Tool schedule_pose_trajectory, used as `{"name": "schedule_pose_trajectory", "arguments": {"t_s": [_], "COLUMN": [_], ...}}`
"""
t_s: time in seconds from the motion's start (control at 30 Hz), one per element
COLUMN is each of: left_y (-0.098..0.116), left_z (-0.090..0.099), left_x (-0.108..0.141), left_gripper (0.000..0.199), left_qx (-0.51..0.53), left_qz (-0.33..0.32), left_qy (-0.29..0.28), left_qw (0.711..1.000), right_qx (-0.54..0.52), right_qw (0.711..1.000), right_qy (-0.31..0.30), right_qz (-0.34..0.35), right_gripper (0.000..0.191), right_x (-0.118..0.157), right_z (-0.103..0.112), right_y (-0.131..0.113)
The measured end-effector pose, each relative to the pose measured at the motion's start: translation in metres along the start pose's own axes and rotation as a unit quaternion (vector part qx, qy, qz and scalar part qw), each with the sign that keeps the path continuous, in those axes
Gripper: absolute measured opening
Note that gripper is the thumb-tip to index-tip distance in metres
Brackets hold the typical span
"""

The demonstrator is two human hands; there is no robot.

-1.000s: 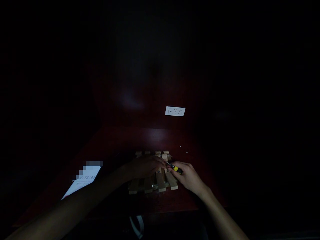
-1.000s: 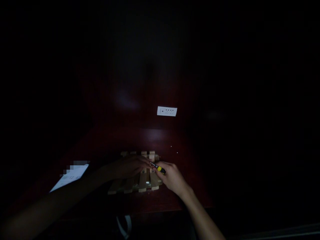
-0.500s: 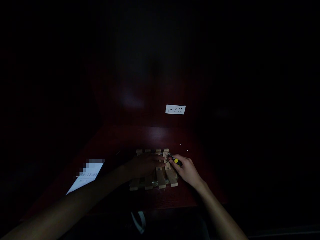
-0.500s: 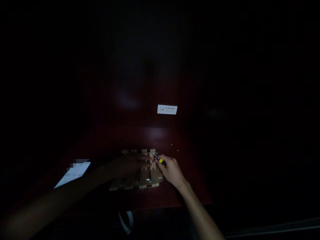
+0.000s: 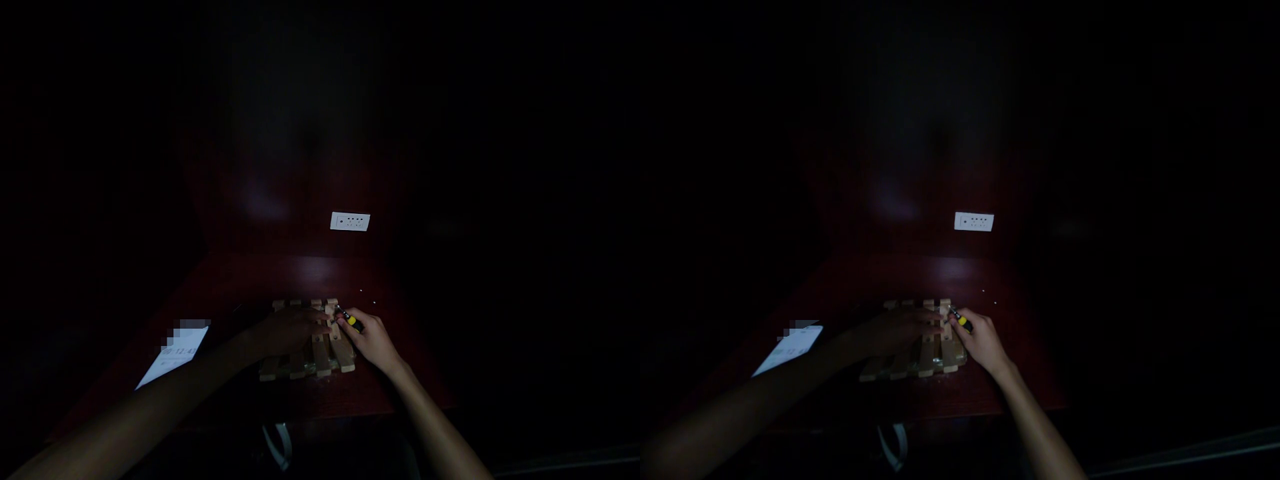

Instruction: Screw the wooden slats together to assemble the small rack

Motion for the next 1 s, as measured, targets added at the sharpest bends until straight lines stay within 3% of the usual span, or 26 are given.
{"name": "schedule_pose_trajectory", "arguments": {"t_s": [0.5, 0.7, 1.0], "left_y": [-0.003, 0.002, 0.011], "left_z": [-0.001, 0.000, 0.005], "left_x": [0.000, -0.005, -0.008], "left_gripper": [0.043, 0.039, 0.036], "left_qx": [0.014, 0.037, 0.010], "left_qz": [-0.002, -0.014, 0.049], "left_qy": [0.002, -0.005, -0.019], "left_qw": [1.000, 0.999, 0.999], "right_qx": [-0.004, 0.006, 0.010], "right_qw": [1.000, 1.000, 1.000], "right_qy": [0.015, -0.006, 0.019], "right_qz": [0.007, 0.017, 0.021], "right_gripper": [0.026, 0.026, 0.022], "right_x": [0.003, 0.008, -0.003], "right_z": [0.002, 0.009, 0.008], "right_y": [-0.004, -0.013, -0.009]}}
Point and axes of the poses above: each hand's wrist, its own x-axis away from the middle knuckle, its own z-axis out of the back of the hand, y = z × x, the point moved 4 cm from there along -x, towards the middle knuckle, and after that the axes turned 15 degrees about x, right-handed, at the moved point
